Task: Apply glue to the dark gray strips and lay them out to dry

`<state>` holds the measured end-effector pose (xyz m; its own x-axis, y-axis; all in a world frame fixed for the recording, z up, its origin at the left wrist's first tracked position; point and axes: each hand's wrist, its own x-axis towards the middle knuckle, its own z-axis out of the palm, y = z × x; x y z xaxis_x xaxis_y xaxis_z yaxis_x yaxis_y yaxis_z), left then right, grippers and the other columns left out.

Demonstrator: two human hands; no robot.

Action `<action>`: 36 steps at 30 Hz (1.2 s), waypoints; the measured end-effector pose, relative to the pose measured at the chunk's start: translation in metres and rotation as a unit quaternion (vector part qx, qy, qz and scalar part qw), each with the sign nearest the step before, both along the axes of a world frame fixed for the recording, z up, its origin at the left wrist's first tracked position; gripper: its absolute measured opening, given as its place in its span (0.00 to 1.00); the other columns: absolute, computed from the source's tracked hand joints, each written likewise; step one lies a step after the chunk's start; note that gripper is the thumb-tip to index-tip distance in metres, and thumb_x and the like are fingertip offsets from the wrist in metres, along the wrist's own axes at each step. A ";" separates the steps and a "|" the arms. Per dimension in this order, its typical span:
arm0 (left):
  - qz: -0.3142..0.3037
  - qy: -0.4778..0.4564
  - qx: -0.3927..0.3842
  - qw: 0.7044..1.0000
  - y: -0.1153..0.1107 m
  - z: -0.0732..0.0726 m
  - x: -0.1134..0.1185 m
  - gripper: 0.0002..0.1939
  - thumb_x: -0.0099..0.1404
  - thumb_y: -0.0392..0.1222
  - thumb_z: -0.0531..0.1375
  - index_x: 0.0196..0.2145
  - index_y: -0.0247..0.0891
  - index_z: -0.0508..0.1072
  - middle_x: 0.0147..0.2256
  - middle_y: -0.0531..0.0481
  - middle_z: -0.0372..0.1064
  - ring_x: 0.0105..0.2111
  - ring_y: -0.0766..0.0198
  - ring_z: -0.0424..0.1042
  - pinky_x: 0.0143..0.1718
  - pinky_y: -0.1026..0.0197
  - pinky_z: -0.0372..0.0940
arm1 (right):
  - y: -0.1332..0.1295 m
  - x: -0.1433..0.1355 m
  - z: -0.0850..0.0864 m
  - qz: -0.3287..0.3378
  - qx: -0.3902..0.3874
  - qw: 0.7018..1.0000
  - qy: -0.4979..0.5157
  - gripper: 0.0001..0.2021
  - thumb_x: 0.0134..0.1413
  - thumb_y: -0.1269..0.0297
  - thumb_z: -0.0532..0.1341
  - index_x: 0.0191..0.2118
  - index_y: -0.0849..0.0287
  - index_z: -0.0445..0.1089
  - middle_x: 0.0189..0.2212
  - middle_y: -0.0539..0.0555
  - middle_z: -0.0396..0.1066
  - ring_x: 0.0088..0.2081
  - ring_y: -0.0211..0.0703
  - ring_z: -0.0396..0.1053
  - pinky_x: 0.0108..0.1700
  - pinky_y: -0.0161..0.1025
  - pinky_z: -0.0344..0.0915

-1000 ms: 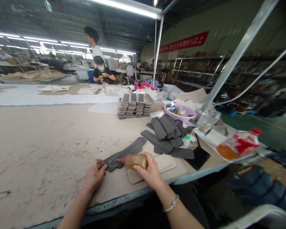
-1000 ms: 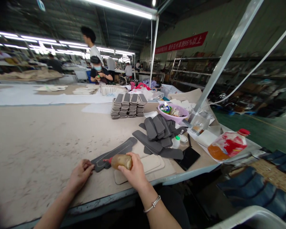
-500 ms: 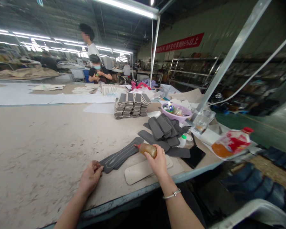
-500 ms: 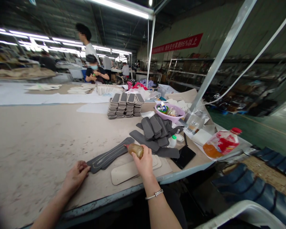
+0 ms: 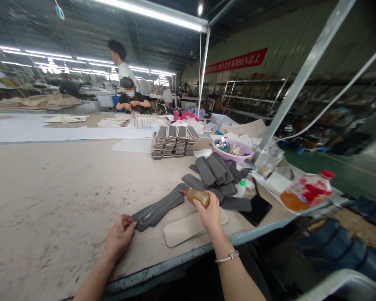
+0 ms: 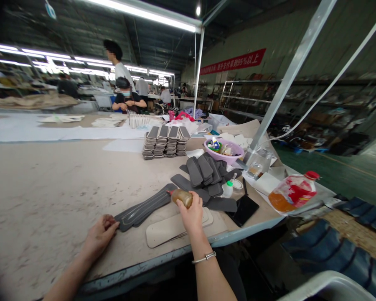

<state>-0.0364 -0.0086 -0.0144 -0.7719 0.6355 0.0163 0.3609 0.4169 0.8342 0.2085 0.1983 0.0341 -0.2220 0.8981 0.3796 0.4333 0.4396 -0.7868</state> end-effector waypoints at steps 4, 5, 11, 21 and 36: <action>0.007 0.034 -0.019 0.999 0.001 0.007 0.002 0.13 0.51 0.52 0.56 0.30 0.42 0.61 0.24 0.53 0.66 0.25 0.60 0.68 0.29 0.58 0.61 | 0.002 0.006 0.001 -0.007 0.003 1.000 0.011 0.23 0.46 0.54 0.62 0.48 0.57 0.62 0.41 0.57 0.64 0.42 0.50 0.65 0.44 0.46 0.62; 0.007 0.035 -0.018 0.999 0.001 0.009 0.003 0.13 0.51 0.51 0.56 0.30 0.42 0.61 0.24 0.53 0.66 0.25 0.59 0.68 0.30 0.58 0.61 | 0.002 0.007 0.002 -0.013 0.002 1.000 0.007 0.23 0.46 0.54 0.62 0.48 0.57 0.62 0.41 0.57 0.64 0.42 0.51 0.65 0.44 0.47 0.62; 0.010 0.021 -0.007 1.000 0.001 0.013 0.005 0.12 0.50 0.50 0.57 0.28 0.42 0.62 0.22 0.54 0.66 0.24 0.60 0.68 0.28 0.58 0.62 | 0.000 0.012 0.003 0.015 -0.036 0.999 -0.004 0.22 0.45 0.53 0.62 0.46 0.57 0.63 0.38 0.55 0.66 0.39 0.49 0.66 0.42 0.45 0.63; 0.009 0.001 0.022 1.000 0.002 0.015 0.006 0.12 0.49 0.50 0.58 0.28 0.43 0.62 0.22 0.54 0.65 0.25 0.59 0.68 0.28 0.58 0.63 | 0.003 0.018 0.005 0.006 -0.070 0.997 0.019 0.23 0.46 0.50 0.62 0.46 0.56 0.63 0.38 0.55 0.67 0.39 0.49 0.67 0.41 0.44 0.64; -0.002 -0.226 0.130 0.966 -0.008 0.052 -0.004 0.17 0.49 0.50 0.63 0.31 0.39 0.61 0.19 0.59 0.61 0.18 0.69 0.65 0.19 0.68 0.59 | -0.006 0.001 0.017 0.020 -0.248 0.934 0.257 0.29 0.41 0.47 0.66 0.47 0.56 0.61 0.21 0.45 0.64 0.15 0.35 0.56 0.15 0.31 0.54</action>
